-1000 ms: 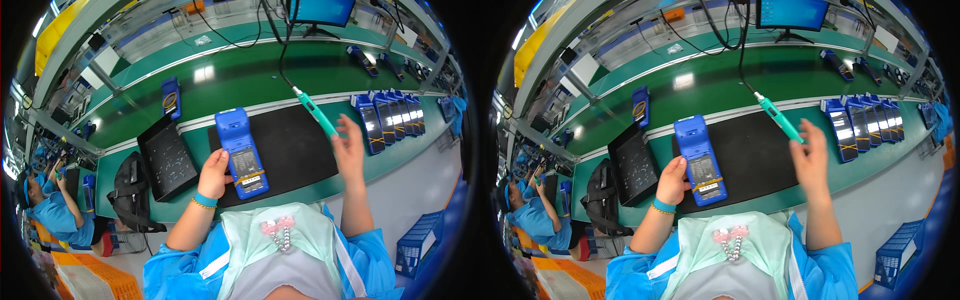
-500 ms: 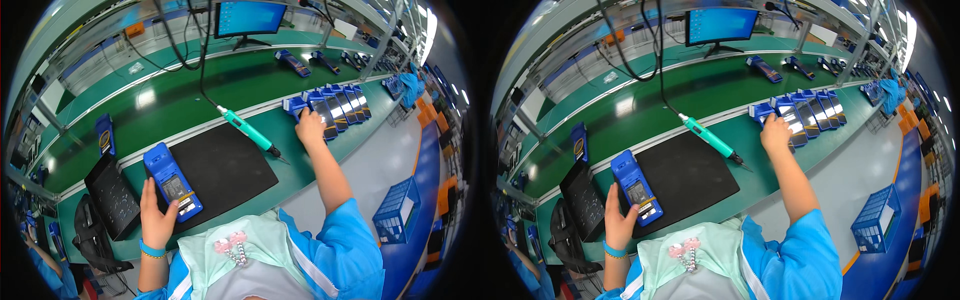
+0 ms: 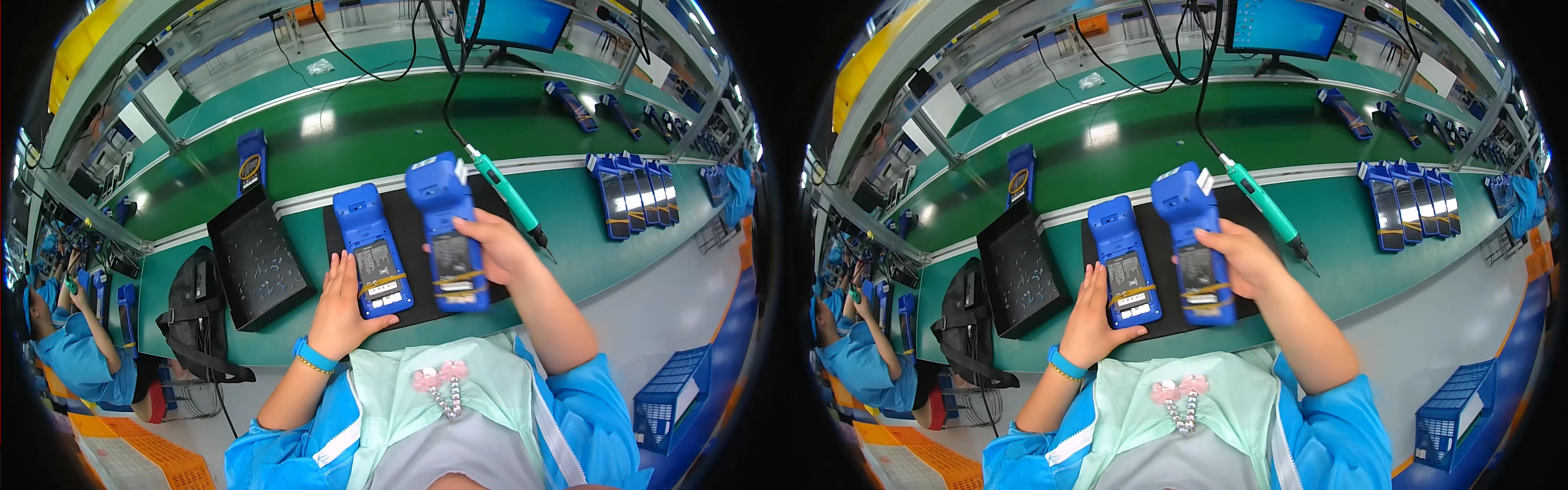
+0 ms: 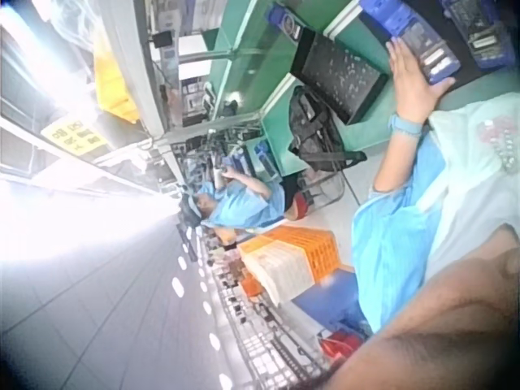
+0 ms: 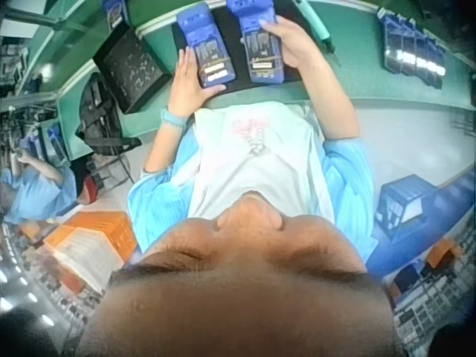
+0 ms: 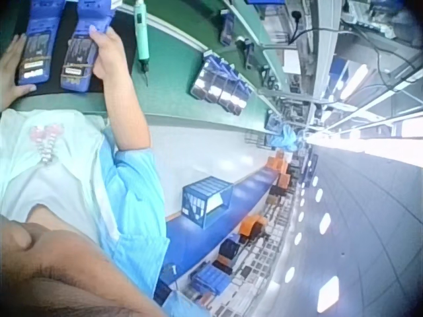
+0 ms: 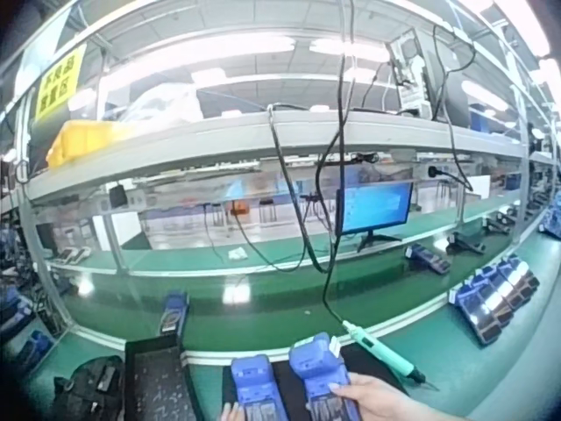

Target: The person assembles electronic handheld devices by inserting batteries and other components from a component tray into the device, then securing them with screws using an electric screwdriver.

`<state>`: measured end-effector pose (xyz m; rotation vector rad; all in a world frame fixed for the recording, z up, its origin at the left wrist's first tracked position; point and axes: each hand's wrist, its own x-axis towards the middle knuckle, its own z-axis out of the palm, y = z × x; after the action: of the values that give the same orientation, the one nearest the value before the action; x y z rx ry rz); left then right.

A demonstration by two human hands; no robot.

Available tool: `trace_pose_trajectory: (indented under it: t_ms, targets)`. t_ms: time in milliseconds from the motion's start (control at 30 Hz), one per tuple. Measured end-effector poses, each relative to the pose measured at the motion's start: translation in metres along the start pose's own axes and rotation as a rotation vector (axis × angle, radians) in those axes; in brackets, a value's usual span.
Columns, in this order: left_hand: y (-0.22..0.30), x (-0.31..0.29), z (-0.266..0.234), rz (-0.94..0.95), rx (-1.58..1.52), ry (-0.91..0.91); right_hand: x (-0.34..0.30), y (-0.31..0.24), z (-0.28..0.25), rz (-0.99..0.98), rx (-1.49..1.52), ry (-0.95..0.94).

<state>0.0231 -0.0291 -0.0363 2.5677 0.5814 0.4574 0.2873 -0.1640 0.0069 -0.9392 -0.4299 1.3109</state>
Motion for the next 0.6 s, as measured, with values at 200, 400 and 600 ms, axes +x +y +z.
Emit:
trace_pose_trajectory:
  t_ms: [200,400,600]
  targets:
    - [-0.006,-0.005,0.003,0.012,-0.033,-0.029,0.058,0.037,-0.002,0.000,0.004,0.177]
    - [0.001,-0.006,0.013,-0.016,-0.055,-0.001,0.052,0.045,0.018,-0.480,-1.388,0.512]
    - [0.000,-0.008,0.013,-0.040,-0.067,-0.001,0.042,0.047,0.018,-0.372,-1.621,0.487]
